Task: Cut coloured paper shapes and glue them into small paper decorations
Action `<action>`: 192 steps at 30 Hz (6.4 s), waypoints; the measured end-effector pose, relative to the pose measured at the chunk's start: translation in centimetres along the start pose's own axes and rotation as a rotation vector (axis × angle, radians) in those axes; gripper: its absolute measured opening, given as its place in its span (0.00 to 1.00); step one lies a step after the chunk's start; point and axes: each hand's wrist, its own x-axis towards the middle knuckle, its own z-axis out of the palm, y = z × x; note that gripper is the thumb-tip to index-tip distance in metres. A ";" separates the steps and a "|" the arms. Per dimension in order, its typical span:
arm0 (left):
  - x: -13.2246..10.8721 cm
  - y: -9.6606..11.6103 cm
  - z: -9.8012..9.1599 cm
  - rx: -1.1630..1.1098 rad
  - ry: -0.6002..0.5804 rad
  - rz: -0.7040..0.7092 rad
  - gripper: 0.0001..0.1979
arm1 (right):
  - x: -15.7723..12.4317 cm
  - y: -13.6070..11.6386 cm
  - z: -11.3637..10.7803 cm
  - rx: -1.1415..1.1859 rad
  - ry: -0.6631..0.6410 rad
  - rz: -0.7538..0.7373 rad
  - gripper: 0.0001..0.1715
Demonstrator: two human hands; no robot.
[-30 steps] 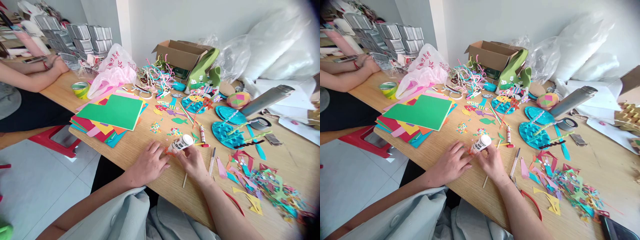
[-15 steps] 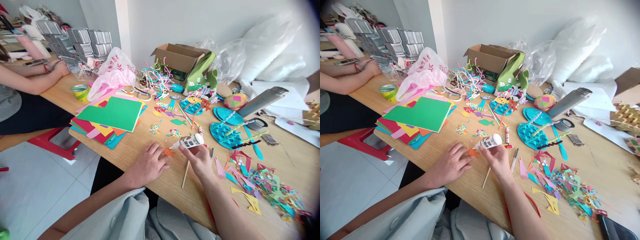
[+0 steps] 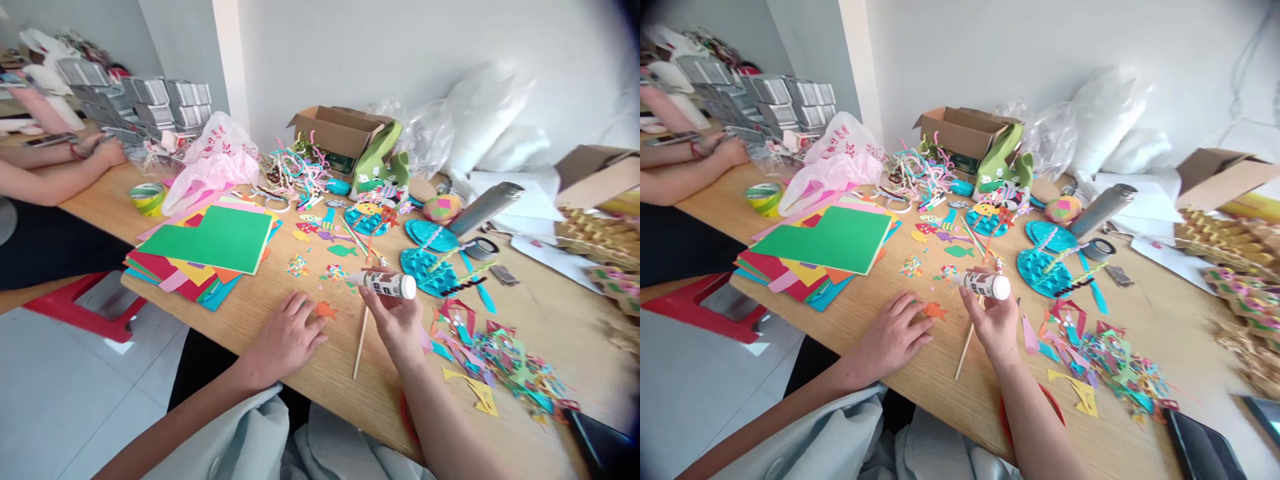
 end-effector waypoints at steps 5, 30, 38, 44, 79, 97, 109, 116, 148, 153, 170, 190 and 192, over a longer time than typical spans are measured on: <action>-0.2 -0.4 0.7 -0.002 0.056 0.029 0.12 | 2.0 -1.6 -2.8 -0.294 0.112 -0.132 0.21; -2.2 -2.1 -0.8 -0.167 0.269 -0.291 0.02 | 4.6 5.9 -11.7 -1.179 -0.550 -0.463 0.32; -0.8 -2.1 -1.0 -0.062 0.184 -0.269 0.04 | 4.0 6.1 -12.6 -1.213 -0.492 -0.410 0.42; 0.5 -2.2 -1.4 0.121 -0.012 -0.137 0.04 | 3.2 2.9 -10.7 -1.148 -0.381 -0.460 0.33; 0.3 -2.5 -0.2 -0.135 0.066 -0.382 0.03 | 4.3 -0.8 7.4 -1.029 -1.088 -0.213 0.07; 0.0 -3.2 0.9 -0.217 0.121 -0.402 0.05 | 4.5 -1.4 8.3 -1.139 -1.319 -0.308 0.07; -1.8 -2.1 -0.4 -0.145 0.139 -0.305 0.05 | 1.5 -2.9 6.0 -1.085 -0.986 -0.396 0.17; -5.0 -2.1 -2.0 -0.133 0.245 -0.327 0.07 | -4.0 -3.2 5.3 -1.098 -0.954 -0.468 0.14; -8.1 0.9 -3.6 -1.466 -0.114 -0.899 0.24 | -11.7 -4.4 3.8 -0.606 -0.497 -0.786 0.14; -6.5 1.1 -3.8 -1.745 -0.181 -0.950 0.17 | -11.2 -5.4 3.4 -0.577 -0.534 -0.881 0.19; -1.4 -1.3 -2.0 -0.827 0.129 -0.475 0.06 | -6.4 -1.7 1.0 -1.151 -0.509 -0.330 0.20; -2.1 -0.8 -0.6 -0.146 0.062 0.025 0.09 | -2.9 0.5 1.2 -0.974 -0.621 0.011 0.06; -2.2 -0.9 -0.5 -0.153 0.061 0.026 0.09 | -2.5 0.6 1.3 -0.996 -0.655 0.016 0.06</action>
